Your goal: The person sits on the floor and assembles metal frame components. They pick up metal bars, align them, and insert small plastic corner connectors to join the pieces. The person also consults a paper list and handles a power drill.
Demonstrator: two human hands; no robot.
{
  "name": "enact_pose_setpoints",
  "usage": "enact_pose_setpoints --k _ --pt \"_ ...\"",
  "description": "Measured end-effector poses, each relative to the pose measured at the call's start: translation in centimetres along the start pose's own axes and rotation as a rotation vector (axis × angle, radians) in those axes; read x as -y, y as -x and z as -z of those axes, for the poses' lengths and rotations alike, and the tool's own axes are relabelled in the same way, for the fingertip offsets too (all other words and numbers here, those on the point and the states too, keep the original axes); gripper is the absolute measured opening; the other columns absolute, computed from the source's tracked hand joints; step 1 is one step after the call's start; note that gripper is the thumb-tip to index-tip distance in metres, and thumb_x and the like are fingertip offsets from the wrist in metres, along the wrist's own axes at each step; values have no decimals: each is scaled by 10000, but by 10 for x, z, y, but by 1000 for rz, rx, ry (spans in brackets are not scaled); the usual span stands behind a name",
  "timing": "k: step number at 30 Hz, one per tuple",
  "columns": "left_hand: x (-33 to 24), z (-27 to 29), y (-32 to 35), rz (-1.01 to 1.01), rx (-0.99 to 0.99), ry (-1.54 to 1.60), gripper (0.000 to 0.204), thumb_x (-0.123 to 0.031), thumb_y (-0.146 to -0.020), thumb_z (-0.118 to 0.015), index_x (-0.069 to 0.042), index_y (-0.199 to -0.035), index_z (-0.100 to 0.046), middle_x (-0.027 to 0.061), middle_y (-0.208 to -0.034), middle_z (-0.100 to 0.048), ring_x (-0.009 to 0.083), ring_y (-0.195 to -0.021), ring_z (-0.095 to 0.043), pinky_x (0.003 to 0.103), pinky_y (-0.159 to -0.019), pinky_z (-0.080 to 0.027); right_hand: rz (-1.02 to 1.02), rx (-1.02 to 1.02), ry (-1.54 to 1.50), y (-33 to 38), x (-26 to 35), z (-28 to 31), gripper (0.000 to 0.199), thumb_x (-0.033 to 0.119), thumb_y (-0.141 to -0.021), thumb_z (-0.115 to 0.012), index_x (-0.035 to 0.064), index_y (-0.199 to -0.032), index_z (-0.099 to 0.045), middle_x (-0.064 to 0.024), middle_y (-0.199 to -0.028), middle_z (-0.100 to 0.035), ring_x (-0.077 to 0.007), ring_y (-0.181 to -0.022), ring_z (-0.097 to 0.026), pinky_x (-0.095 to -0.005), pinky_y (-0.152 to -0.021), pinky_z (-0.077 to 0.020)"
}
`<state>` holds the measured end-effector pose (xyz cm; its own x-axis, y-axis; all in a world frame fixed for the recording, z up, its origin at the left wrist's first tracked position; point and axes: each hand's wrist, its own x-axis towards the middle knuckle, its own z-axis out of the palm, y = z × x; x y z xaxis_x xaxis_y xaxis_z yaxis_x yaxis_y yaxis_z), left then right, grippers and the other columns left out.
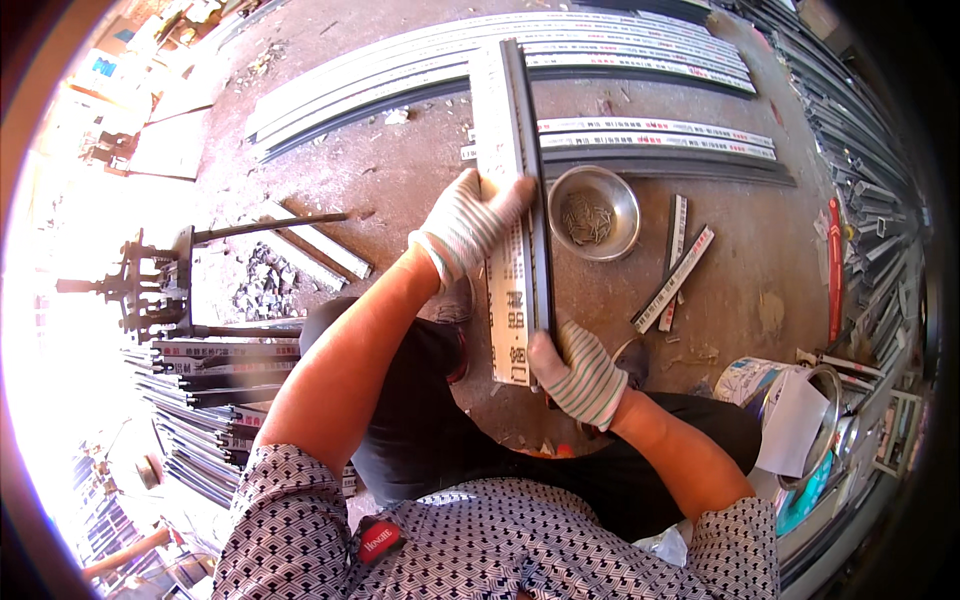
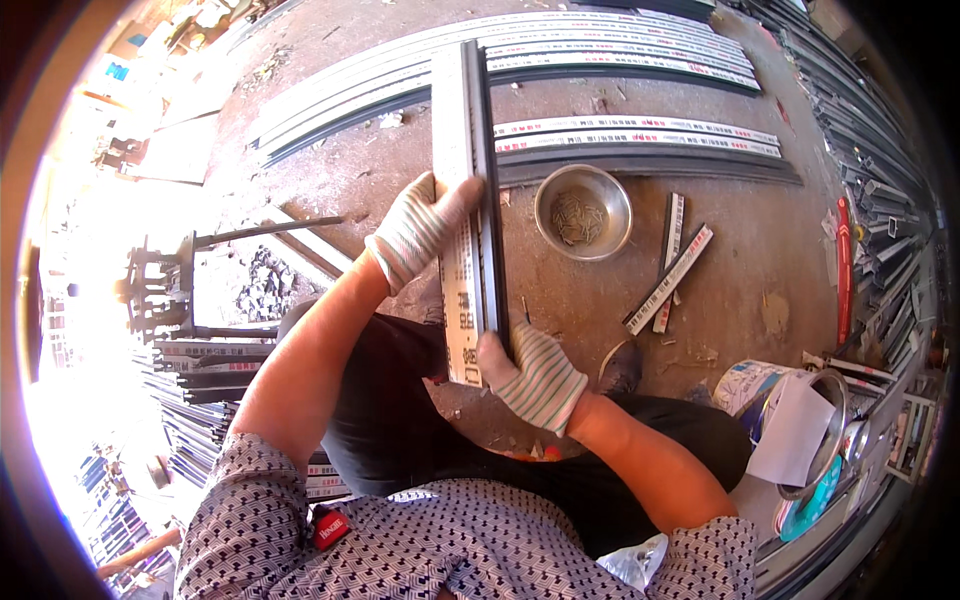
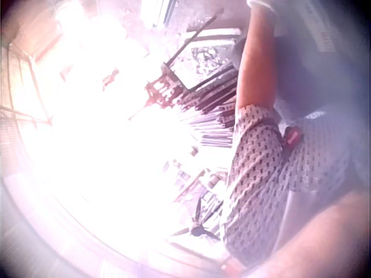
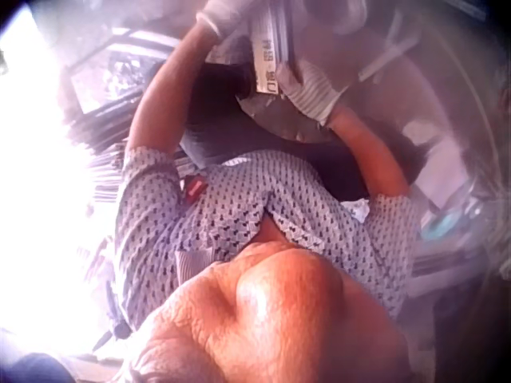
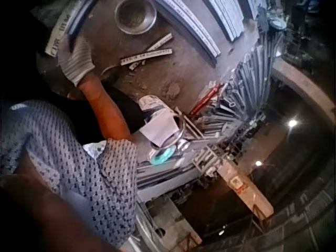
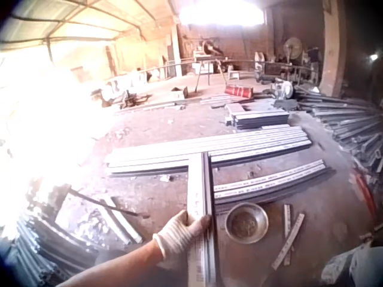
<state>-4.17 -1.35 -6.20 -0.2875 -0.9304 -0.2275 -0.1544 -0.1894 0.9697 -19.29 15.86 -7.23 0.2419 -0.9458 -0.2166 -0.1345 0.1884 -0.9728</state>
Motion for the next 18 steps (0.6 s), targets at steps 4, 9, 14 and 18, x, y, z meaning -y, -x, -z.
enact_pose_setpoints --k 4,9,14,18 --pt "-7 29 -28 -25 -201 -83 664 -601 -864 -713 30 -1031 -592 57 -876 -639 117 -781 -573 283 -736 -509 35 15 109 8 8 -6 277 246 -1007 -560 -3 -1129 -557 -117 -836 -660 -244 -748 -655 -378 -692 -534" --pt "-28 62 -47 -42 -438 53 671 -548 -865 -704 50 -1154 -607 104 -972 -647 156 -845 -597 339 -776 -520 -36 88 173 13 14 -4 289 273 -1013 -552 14 -1140 -555 -134 -839 -662 -290 -770 -667 -393 -719 -535" --pt "-27 89 -50 -65 -598 94 706 -534 -864 -714 69 -1211 -592 145 -1046 -663 202 -928 -624 356 -867 -522 -107 111 193 15 22 -6 291 284 -1017 -549 20 -1138 -550 -153 -841 -666 -322 -782 -671 -413 -727 -533" --pt "-21 100 -48 -221 -677 5 701 -507 -877 -719 39 -1289 -566 156 -1105 -668 201 -983 -631 351 -923 -514 -34 88 227 13 19 -6 297 302 -1023 -530 21 -1113 -556 -176 -819 -666 -339 -776 -680 -428 -710 -530"
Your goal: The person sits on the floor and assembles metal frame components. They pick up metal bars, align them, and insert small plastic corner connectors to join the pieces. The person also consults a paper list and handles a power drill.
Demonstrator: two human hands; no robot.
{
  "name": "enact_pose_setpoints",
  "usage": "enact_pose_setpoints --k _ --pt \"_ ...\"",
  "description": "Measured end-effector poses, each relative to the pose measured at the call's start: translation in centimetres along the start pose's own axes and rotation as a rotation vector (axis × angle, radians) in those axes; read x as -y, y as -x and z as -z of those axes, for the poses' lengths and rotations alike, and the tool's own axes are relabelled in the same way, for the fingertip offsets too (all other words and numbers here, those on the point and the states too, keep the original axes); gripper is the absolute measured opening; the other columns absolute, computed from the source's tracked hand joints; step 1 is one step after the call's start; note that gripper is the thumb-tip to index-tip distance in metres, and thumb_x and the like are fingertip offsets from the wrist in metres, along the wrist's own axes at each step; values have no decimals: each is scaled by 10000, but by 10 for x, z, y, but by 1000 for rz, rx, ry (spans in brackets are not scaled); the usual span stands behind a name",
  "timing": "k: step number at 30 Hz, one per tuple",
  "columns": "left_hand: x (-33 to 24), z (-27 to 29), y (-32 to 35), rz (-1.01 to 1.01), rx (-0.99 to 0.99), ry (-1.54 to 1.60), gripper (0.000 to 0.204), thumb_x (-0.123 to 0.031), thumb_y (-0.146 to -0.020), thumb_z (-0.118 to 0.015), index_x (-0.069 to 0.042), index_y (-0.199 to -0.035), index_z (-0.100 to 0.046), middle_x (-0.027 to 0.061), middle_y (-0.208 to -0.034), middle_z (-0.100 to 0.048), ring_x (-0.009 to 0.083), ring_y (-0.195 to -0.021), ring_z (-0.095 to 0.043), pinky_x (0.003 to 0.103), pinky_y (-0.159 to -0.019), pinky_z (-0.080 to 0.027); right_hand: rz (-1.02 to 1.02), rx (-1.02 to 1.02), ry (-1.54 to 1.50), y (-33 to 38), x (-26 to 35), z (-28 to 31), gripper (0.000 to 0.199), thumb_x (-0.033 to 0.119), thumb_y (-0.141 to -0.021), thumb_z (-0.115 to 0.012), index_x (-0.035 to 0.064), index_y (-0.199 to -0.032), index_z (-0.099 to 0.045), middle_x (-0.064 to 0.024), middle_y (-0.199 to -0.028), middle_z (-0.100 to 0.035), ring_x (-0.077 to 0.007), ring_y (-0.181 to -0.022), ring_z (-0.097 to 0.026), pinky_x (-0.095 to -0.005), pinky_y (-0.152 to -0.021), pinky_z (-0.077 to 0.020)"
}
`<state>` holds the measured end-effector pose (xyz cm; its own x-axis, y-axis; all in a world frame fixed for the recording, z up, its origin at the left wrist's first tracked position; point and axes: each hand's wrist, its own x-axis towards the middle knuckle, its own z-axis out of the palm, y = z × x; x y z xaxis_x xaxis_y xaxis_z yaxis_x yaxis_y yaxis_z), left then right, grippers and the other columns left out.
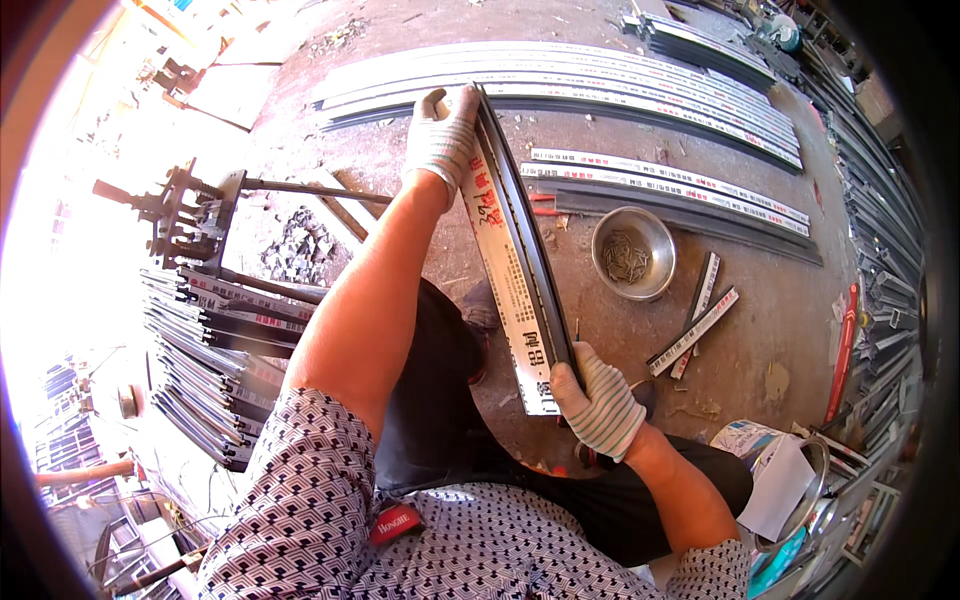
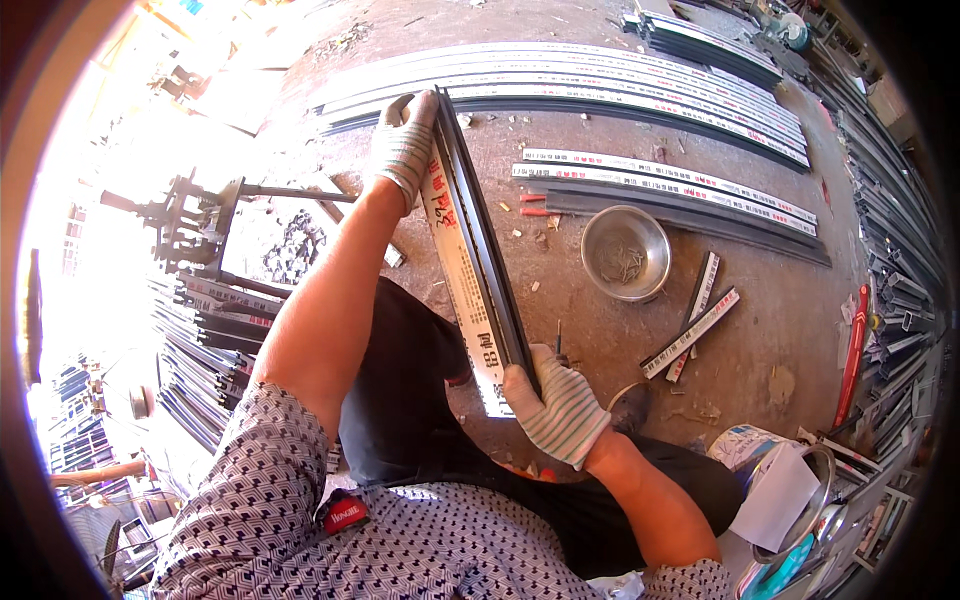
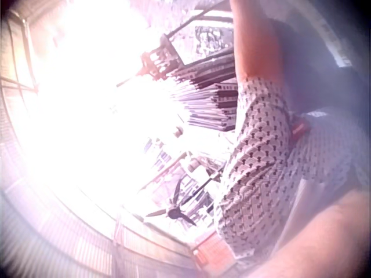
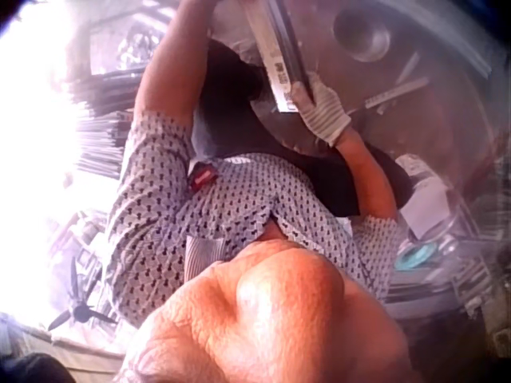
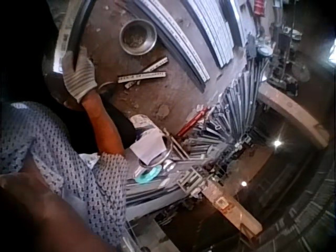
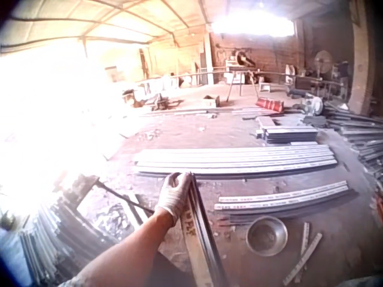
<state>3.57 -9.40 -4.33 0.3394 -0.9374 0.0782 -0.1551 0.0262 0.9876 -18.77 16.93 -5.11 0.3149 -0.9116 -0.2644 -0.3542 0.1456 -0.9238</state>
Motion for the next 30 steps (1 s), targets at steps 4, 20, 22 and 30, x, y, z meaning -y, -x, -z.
enact_pose_setpoints --k 4,20,22,30 --pt "2 11 -5 26 4 0 620 -449 -898 -735 7 -1285 -569 126 -1114 -676 182 -977 -634 327 -929 -519 -2 -113 28 -2 10 2 315 326 -1031 -513 20 -1081 -572 -188 -787 -662 -354 -748 -683 -442 -688 -528" --pt "54 50 -42 0 78 -313 419 -383 -921 -603 -7 -1082 -695 102 -873 -700 186 -726 -627 338 -698 -518 -57 -152 -403 -12 6 8 349 332 -1054 -553 25 -920 -651 32 -751 -589 -35 -717 -499 -241 -636 -450" --pt "58 53 -45 83 102 -255 406 -413 -930 -628 -25 -1035 -686 89 -780 -661 179 -602 -582 336 -566 -473 -123 -79 -501 -13 8 14 377 354 -1058 -541 17 -985 -693 19 -793 -646 -39 -733 -567 -225 -657 -480" --pt "92 58 -67 375 229 -94 360 -487 -958 -661 -135 -890 -628 7 -635 -567 119 -478 -489 269 -433 -370 -75 -57 -583 -14 10 13 357 312 -1065 -535 11 -1120 -719 -42 -925 -757 -73 -798 -708 -210 -703 -566"
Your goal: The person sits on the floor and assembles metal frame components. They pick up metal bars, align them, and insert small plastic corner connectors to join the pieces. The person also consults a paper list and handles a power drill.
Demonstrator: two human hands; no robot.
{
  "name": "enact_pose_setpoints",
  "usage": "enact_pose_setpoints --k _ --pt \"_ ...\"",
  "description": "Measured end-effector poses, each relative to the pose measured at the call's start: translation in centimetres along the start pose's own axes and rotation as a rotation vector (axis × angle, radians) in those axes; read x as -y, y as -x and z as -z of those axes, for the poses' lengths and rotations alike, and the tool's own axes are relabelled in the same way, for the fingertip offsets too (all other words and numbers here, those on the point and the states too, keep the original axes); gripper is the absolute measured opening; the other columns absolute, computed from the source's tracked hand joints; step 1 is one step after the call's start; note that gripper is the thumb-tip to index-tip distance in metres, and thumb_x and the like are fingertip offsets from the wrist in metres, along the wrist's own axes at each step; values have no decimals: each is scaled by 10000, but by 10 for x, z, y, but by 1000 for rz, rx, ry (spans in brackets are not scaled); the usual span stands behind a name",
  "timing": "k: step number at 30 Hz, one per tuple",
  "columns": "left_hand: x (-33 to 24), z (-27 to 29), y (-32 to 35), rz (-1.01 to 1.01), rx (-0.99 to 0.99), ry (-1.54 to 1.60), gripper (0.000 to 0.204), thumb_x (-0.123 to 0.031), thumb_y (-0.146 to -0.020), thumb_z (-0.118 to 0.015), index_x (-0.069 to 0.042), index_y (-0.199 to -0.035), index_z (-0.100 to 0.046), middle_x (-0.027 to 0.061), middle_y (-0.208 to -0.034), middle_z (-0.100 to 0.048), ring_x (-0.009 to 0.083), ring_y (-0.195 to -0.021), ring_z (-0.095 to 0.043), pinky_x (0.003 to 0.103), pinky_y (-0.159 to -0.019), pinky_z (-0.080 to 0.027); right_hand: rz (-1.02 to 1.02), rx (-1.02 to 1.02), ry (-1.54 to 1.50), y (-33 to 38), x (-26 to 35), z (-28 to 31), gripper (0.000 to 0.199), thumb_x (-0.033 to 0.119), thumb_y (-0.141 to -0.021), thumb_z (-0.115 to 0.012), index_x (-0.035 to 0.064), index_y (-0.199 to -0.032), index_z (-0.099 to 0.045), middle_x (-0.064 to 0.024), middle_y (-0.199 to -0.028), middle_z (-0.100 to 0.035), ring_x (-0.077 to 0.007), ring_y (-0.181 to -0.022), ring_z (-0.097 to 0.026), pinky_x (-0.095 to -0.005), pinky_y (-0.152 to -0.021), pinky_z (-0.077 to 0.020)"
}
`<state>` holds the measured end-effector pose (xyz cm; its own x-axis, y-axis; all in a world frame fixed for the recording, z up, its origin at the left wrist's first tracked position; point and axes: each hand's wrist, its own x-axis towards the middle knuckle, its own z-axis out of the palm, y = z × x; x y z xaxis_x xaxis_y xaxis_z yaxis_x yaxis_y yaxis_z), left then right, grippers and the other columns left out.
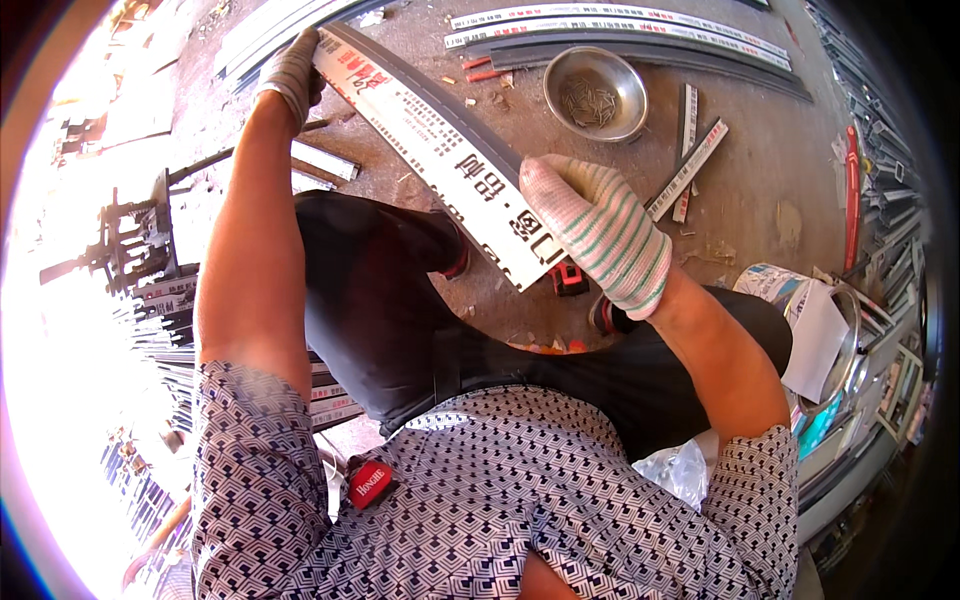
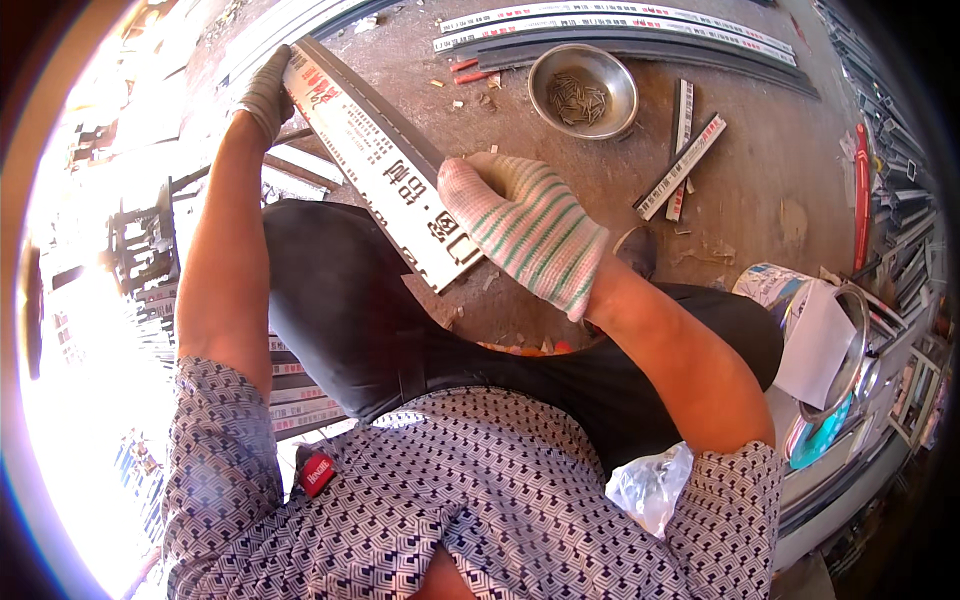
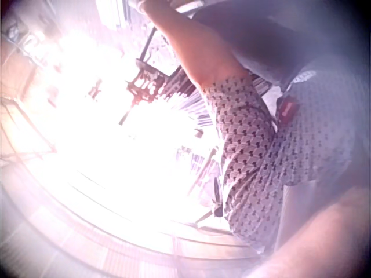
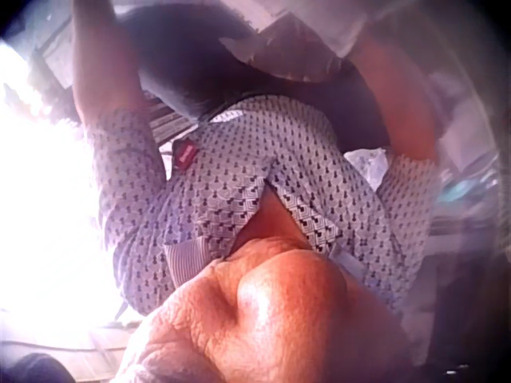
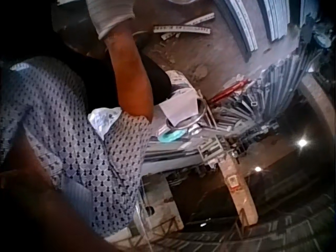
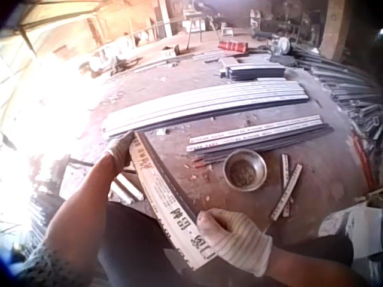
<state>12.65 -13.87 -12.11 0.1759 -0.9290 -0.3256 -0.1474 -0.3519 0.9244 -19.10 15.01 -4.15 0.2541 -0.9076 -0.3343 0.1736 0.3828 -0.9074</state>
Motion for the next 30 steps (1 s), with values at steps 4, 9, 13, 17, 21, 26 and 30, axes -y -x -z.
enact_pose_setpoints --k 4,9,13,17,21,26,30 --pt "-9 10 0 18 87 -31 273 -359 -954 -707 -101 -1029 -655 26 -807 -707 103 -537 -620 226 -428 -487 -19 -21 -220 3 8 -5 389 353 -1064 -526 10 -1069 -708 -32 -903 -736 -64 -781 -674 -230 -706 -551" --pt "-1 5 -1 -53 -2 46 293 -354 -958 -699 -71 -1024 -657 40 -819 -709 112 -582 -648 233 -470 -518 -79 -1 -308 7 12 -4 372 357 -1053 -547 23 -1070 -708 -21 -908 -735 -58 -788 -662 -218 -723 -539" --pt "5 -6 -2 -83 -19 110 318 -345 -963 -692 -53 -1083 -654 67 -885 -725 154 -686 -698 276 -574 -585 -99 -22 -308 14 11 -2 360 357 -1052 -550 35 -1037 -710 -1 -871 -708 -47 -806 -629 -204 -723 -505" --pt "14 26 -30 90 52 341 322 -324 -979 -671 -39 -1124 -636 98 -952 -730 222 -774 -721 351 -680 -628 -111 -79 -177 24 24 2 325 342 -1041 -562 51 -1016 -704 32 -802 -666 -37 -704 -563 -200 -640 -458" --pt "19 31 -39 84 68 192 301 -288 -984 -665 -25 -1126 -633 116 -970 -728 243 -796 -720 385 -731 -635 -70 -119 -223 17 11 17 514 544 -1040 -479 71 -980 -674 43 -652 -566 -6 -501 -415 -175 -442 -286" --pt "6 -2 -9 -6 56 199 270 -277 -983 -665 -35 -1100 -649 94 -955 -730 211 -783 -713 360 -735 -623 -207 120 -57 10 23 17 582 615 -1017 -480 80 -973 -704 49 -679 -629 -2 -516 -463 -157 -448 -312" --pt "1 -4 -11 -40 110 112 273 -288 -982 -669 -39 -1092 -655 87 -949 -729 197 -784 -711 344 -736 -616 -237 116 -87 9 6 9 530 561 -1012 -535 71 -1059 -733 49 -743 -662 -2 -584 -499 -181 -515 -382"
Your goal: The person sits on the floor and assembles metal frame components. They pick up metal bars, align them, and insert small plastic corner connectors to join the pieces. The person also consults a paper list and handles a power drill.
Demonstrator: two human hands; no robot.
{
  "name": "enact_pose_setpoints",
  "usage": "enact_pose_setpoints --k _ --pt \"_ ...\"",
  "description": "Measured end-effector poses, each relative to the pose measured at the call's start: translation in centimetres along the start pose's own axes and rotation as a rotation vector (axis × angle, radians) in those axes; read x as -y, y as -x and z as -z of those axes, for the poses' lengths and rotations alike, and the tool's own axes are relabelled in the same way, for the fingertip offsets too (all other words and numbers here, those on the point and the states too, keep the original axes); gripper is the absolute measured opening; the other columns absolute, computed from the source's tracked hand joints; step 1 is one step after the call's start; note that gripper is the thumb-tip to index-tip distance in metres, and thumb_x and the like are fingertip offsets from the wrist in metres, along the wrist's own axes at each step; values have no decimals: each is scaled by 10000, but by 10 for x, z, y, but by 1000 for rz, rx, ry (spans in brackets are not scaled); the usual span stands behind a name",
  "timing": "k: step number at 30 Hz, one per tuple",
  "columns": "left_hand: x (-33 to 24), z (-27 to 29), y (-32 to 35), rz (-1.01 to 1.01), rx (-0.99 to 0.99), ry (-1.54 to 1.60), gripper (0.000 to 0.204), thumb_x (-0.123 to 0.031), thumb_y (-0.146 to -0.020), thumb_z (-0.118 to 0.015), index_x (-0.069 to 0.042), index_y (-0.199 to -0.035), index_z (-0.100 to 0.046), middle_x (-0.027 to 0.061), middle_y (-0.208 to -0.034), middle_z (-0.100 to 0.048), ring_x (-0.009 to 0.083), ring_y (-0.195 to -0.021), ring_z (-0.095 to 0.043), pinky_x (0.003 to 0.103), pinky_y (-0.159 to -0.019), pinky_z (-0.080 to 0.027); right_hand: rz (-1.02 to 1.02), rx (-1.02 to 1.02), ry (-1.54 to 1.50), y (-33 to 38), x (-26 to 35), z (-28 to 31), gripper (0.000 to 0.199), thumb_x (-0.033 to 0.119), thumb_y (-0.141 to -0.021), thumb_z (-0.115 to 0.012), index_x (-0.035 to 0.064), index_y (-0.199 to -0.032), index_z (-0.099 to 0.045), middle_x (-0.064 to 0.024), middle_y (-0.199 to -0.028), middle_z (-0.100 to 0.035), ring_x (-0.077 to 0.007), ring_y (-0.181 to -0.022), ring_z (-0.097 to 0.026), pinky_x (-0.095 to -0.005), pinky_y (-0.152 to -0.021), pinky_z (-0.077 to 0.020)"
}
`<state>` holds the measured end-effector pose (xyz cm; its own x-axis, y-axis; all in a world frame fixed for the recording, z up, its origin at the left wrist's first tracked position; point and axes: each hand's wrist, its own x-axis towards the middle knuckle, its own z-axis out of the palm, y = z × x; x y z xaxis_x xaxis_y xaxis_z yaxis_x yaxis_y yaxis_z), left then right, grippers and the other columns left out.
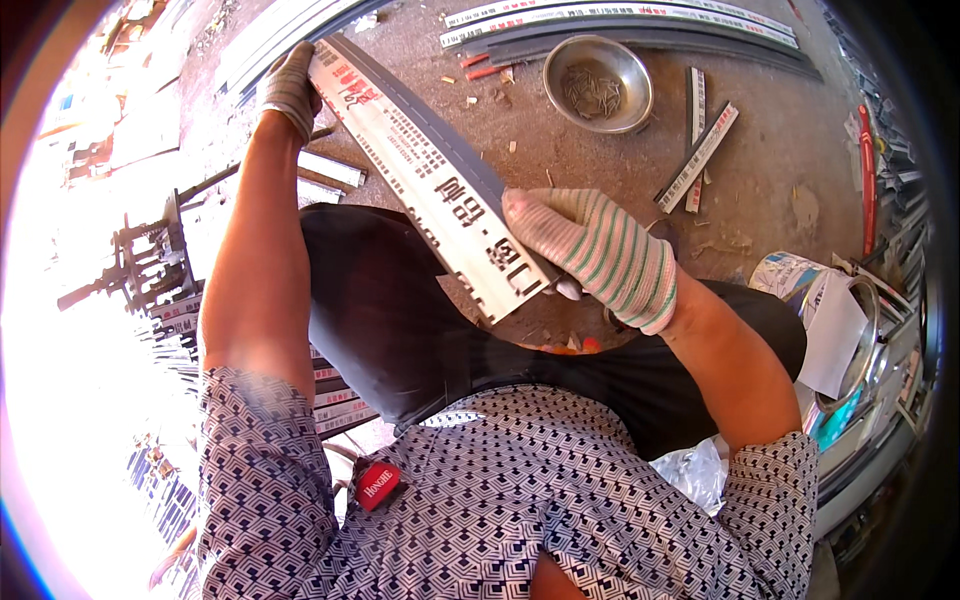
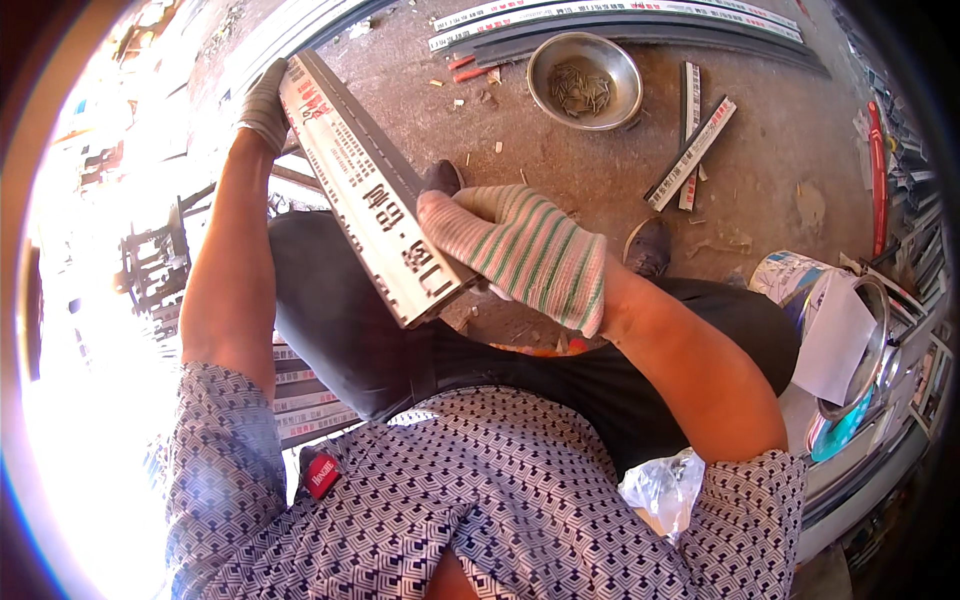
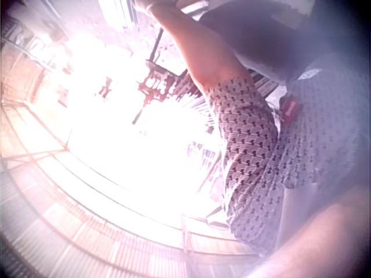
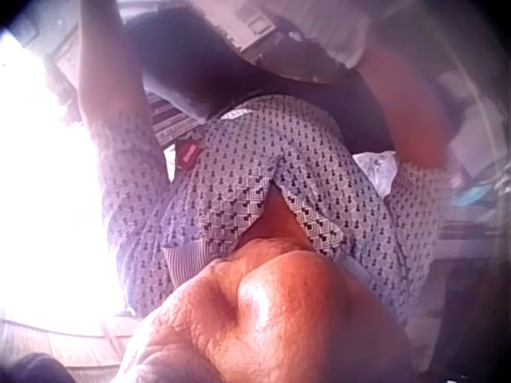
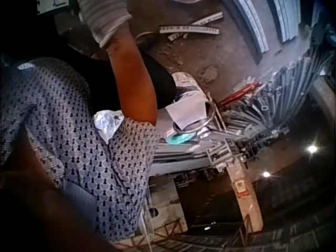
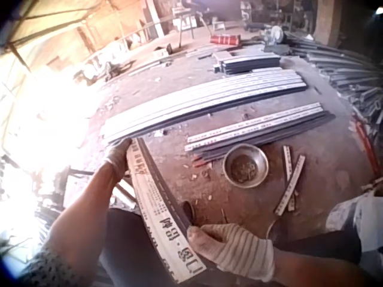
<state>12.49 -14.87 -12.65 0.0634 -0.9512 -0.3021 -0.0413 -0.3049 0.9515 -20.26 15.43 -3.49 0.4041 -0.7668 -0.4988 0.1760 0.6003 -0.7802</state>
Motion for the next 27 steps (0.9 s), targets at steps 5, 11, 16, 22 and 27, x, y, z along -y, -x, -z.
enact_pose_setpoints --k 5,11,16,22,27 --pt "-1 0 1 4 0 -19 289 -283 -972 -681 -32 -1112 -655 85 -970 -725 193 -807 -707 338 -742 -610 -40 81 -92 7 2 -1 516 535 -1015 -557 54 -1106 -724 17 -873 -712 -27 -711 -585 -189 -642 -459" --pt "3 -13 13 -47 -30 2 342 -305 -953 -711 -24 -1138 -650 88 -978 -724 196 -815 -714 324 -725 -617 26 120 -317 10 -11 -11 578 521 -1044 -468 11 -1228 -666 -58 -989 -744 -81 -872 -681 -211 -779 -527" --pt "0 -1 12 29 -24 -180 340 -304 -955 -713 -20 -1134 -657 97 -987 -727 195 -808 -724 314 -688 -626 53 151 -337 9 -12 -14 572 509 -1054 -452 9 -1256 -643 -61 -1012 -745 -82 -880 -687 -209 -779 -532" --pt "4 -1 13 57 -31 -87 354 -298 -947 -729 -12 -1144 -658 112 -1004 -728 212 -818 -723 337 -712 -623 -29 100 -427 10 -14 -18 571 534 -1038 -490 28 -1252 -644 -47 -990 -745 -61 -825 -684 -192 -706 -535" --pt "13 6 3 12 -84 -63 421 -359 -955 -717 1 -1166 -656 106 -998 -728 222 -843 -711 372 -773 -600 -88 127 -445 12 -14 -18 448 480 -1021 -565 57 -1127 -666 -14 -892 -717 -51 -725 -654 -193 -633 -521"
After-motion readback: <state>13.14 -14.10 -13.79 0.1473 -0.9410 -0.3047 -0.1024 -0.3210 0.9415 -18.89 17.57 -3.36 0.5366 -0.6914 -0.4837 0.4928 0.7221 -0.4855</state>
